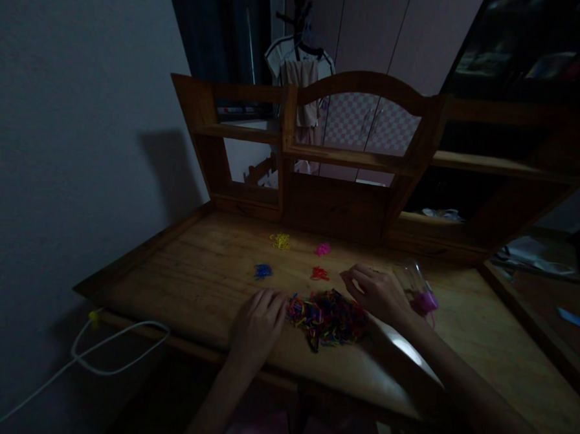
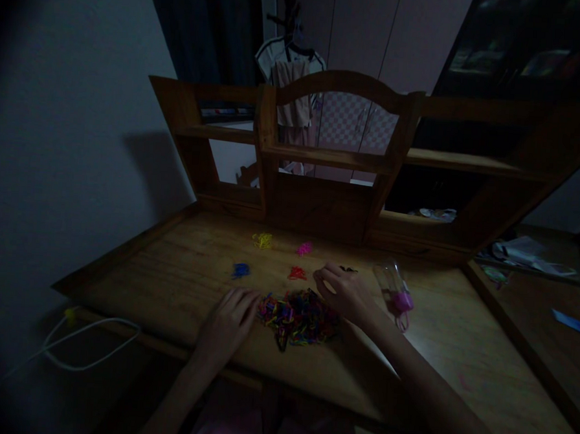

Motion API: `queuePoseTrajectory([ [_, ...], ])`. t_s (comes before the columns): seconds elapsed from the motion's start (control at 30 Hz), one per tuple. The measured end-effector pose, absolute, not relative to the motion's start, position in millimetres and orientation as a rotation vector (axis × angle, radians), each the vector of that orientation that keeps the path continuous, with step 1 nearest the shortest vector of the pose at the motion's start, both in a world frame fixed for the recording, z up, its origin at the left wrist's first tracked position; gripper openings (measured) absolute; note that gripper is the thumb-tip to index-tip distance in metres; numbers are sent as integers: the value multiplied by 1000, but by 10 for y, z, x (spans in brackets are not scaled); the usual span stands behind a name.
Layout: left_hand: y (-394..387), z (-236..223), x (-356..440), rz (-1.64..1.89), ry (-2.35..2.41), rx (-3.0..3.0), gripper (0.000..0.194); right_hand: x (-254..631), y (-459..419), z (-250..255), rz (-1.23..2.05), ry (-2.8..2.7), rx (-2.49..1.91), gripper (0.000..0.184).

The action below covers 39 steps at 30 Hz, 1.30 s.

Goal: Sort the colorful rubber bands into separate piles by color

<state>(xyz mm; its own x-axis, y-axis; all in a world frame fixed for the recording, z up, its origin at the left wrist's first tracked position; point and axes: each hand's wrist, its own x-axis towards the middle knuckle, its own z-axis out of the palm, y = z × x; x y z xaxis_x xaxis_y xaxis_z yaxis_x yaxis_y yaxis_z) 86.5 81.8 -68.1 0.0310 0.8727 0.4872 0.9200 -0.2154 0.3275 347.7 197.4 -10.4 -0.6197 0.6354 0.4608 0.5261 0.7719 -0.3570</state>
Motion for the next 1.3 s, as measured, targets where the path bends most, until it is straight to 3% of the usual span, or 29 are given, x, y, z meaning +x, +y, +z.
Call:
queuePoseTrajectory([
  [0.33, 945, -549, 1007, -1111, -1953, -2378, 20, 3584, 2009, -298, 616, -2185, -925, 18],
  [0.53, 1168, -333, 1231, -1014, -1739, -2640, 25, 3544, 1911, -291, 853, -2310, -779, 14],
  [0.7, 1276, -360, 1319, -900, -1646, -2714, 25, 3549, 1886, -288, 845, -2339, -774, 17],
  [1.0, 1360, -403, 1338, -901, -1633, -2712, 8, 3560, 1841, -291, 818, -2373, -790, 14],
  [1.3, 1272, -283, 1239, -952, -1686, -2632, 10, 3560, 1864, -322, 778, -2363, -777, 16],
])
